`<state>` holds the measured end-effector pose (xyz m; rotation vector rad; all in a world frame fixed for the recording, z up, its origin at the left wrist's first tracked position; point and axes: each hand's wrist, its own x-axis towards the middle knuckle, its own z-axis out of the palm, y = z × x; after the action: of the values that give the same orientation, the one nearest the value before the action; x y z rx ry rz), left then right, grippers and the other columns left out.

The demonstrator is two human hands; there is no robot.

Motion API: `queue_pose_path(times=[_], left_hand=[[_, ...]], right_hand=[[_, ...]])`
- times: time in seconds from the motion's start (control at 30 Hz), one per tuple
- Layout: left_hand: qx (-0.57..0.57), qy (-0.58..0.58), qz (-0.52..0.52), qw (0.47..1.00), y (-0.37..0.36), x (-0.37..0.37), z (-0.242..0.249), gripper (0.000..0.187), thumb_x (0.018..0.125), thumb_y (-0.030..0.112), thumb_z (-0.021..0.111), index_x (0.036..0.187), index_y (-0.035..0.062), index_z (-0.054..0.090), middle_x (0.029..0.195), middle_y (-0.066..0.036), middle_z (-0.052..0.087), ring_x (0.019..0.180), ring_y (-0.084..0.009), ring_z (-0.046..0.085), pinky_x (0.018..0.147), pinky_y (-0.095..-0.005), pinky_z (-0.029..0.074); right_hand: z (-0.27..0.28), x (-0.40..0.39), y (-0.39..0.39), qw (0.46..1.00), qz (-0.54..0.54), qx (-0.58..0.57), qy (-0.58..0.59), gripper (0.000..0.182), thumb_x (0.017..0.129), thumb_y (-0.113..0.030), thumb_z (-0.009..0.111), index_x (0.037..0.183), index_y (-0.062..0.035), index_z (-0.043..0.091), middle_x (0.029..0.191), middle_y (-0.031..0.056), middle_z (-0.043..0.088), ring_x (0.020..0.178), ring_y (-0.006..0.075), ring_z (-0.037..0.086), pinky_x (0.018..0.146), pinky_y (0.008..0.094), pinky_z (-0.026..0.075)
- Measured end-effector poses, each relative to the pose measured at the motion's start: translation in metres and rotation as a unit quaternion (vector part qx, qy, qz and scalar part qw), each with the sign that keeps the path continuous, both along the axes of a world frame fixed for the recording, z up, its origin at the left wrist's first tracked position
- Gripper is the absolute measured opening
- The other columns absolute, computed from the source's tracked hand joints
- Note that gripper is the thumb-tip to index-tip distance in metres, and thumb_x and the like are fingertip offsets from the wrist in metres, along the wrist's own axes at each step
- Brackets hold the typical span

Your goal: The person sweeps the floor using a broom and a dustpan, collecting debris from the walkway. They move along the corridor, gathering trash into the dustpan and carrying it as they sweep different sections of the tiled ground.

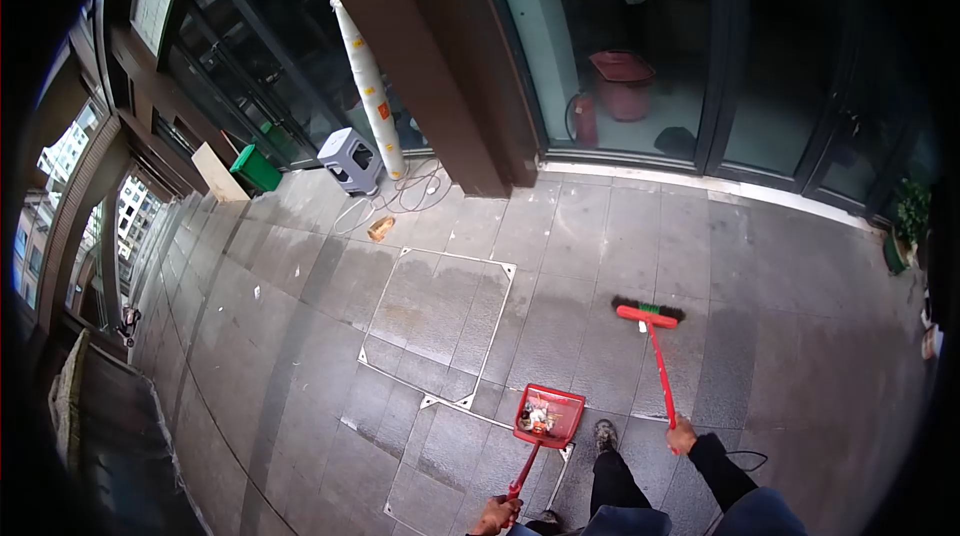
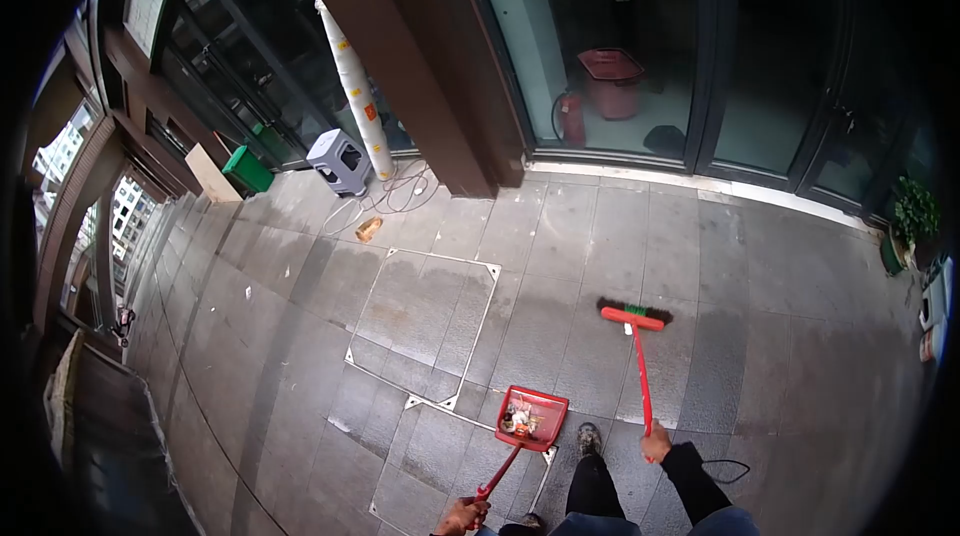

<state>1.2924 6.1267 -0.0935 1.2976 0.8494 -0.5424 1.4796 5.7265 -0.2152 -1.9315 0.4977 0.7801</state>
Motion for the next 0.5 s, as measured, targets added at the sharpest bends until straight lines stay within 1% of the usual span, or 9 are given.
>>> queue_pose_path(times=[0.03, 0.07, 0.1, 0.17, 0.23, 0.27, 0.3, 0.37, 0.5], left_hand=[[0.001, 0.001, 0.007, 1.0, 0.002, 0.02, -0.009, 0.02, 0.081, 0.02, 0.046, 0.075, 0.0034, 0.055, 0.056, -0.001, 0.048, 0.04, -0.0067, 0.041, 0.034, -0.0186, 0.029], [0.016, 0.057, -0.003, 0.998, 0.001, 0.034, -0.019, 0.017, 0.077, 0.018, 0.052, 0.07, 0.0027, 0.054, 0.052, -0.002, 0.047, 0.038, -0.0086, 0.041, 0.033, -0.0217, 0.03], [0.027, 0.116, -0.014, 0.993, -0.002, 0.037, -0.025, 0.017, 0.073, 0.016, 0.058, 0.064, 0.002, 0.053, 0.047, -0.002, 0.046, 0.036, -0.0104, 0.041, 0.033, -0.0248, 0.031], [0.035, 0.084, -0.016, 0.996, -0.009, 0.053, -0.023, 0.019, 0.076, 0.016, 0.057, 0.062, 0.0046, 0.05, 0.046, -0.002, 0.044, 0.034, -0.0109, 0.038, 0.031, -0.0247, 0.027], [-0.003, 0.101, 0.005, 0.995, -0.014, 0.074, -0.003, 0.021, 0.076, 0.017, 0.056, 0.061, 0.0045, 0.049, 0.045, -0.003, 0.044, 0.033, -0.0115, 0.038, 0.032, -0.0253, 0.027], [0.0, 0.097, 0.006, 0.995, -0.012, 0.076, -0.008, 0.019, 0.076, 0.017, 0.055, 0.062, 0.0047, 0.051, 0.046, -0.002, 0.045, 0.034, -0.0102, 0.039, 0.032, -0.0246, 0.028], [0.0, 0.098, 0.005, 0.995, -0.011, 0.074, -0.016, 0.018, 0.076, 0.018, 0.054, 0.063, 0.005, 0.052, 0.047, 0.0, 0.046, 0.035, -0.009, 0.041, 0.032, -0.024, 0.028], [0.006, 0.095, 0.029, 0.995, -0.008, 0.067, -0.03, 0.018, 0.076, 0.017, 0.054, 0.062, 0.0053, 0.051, 0.047, -0.001, 0.046, 0.035, -0.0093, 0.041, 0.031, -0.0234, 0.029], [-0.012, 0.094, 0.043, 0.995, 0.002, 0.054, -0.033, 0.018, 0.075, 0.016, 0.054, 0.062, 0.0048, 0.05, 0.047, -0.002, 0.046, 0.035, -0.0094, 0.041, 0.031, -0.0234, 0.029]], right_hand=[[0.024, -0.007, 0.001, 0.999, 0.019, 0.046, 0.014, 0.022, 0.072, 0.003, 0.042, 0.09, -0.0084, 0.04, 0.048, 0.0053, 0.04, 0.033, 0.0172, 0.044, 0.026, 0.0321, 0.034], [0.07, -0.006, -0.001, 0.985, 0.0, 0.158, 0.062, 0.018, 0.075, 0.001, 0.044, 0.088, -0.0099, 0.039, 0.052, 0.0035, 0.04, 0.036, 0.0143, 0.043, 0.029, 0.0286, 0.033], [0.112, -0.006, -0.007, 0.957, -0.021, 0.265, 0.114, 0.016, 0.077, -0.001, 0.046, 0.085, -0.0114, 0.037, 0.055, 0.0016, 0.04, 0.039, 0.0114, 0.042, 0.033, 0.0252, 0.032], [0.143, 0.004, -0.032, 0.885, -0.097, 0.384, 0.246, 0.018, 0.079, -0.001, 0.046, 0.093, -0.0118, 0.04, 0.055, -0.0012, 0.038, 0.039, 0.0066, 0.037, 0.035, 0.0223, 0.029], [0.181, 0.017, -0.035, 0.868, -0.108, 0.407, 0.265, 0.025, 0.079, -0.001, 0.046, 0.101, -0.0091, 0.039, 0.055, -0.001, 0.038, 0.04, 0.0065, 0.037, 0.035, 0.0217, 0.029], [0.197, 0.023, -0.031, 0.846, -0.129, 0.432, 0.284, 0.032, 0.079, -0.001, 0.045, 0.11, -0.0064, 0.037, 0.054, -0.0007, 0.038, 0.04, 0.0065, 0.037, 0.035, 0.0211, 0.029], [0.205, 0.028, -0.023, 0.849, -0.131, 0.42, 0.293, 0.032, 0.079, -0.001, 0.045, 0.11, -0.0064, 0.037, 0.054, -0.0007, 0.038, 0.04, 0.0065, 0.037, 0.035, 0.0211, 0.029], [0.21, 0.038, -0.002, 0.901, -0.071, 0.356, 0.236, 0.038, 0.079, -0.001, 0.044, 0.115, -0.0063, 0.036, 0.054, -0.0013, 0.038, 0.039, 0.0062, 0.036, 0.033, 0.0211, 0.029], [0.196, 0.059, 0.036, 0.946, 0.01, 0.28, 0.163, 0.041, 0.078, -0.001, 0.044, 0.118, -0.0069, 0.035, 0.055, -0.0014, 0.038, 0.038, 0.0065, 0.036, 0.031, 0.0211, 0.028]])
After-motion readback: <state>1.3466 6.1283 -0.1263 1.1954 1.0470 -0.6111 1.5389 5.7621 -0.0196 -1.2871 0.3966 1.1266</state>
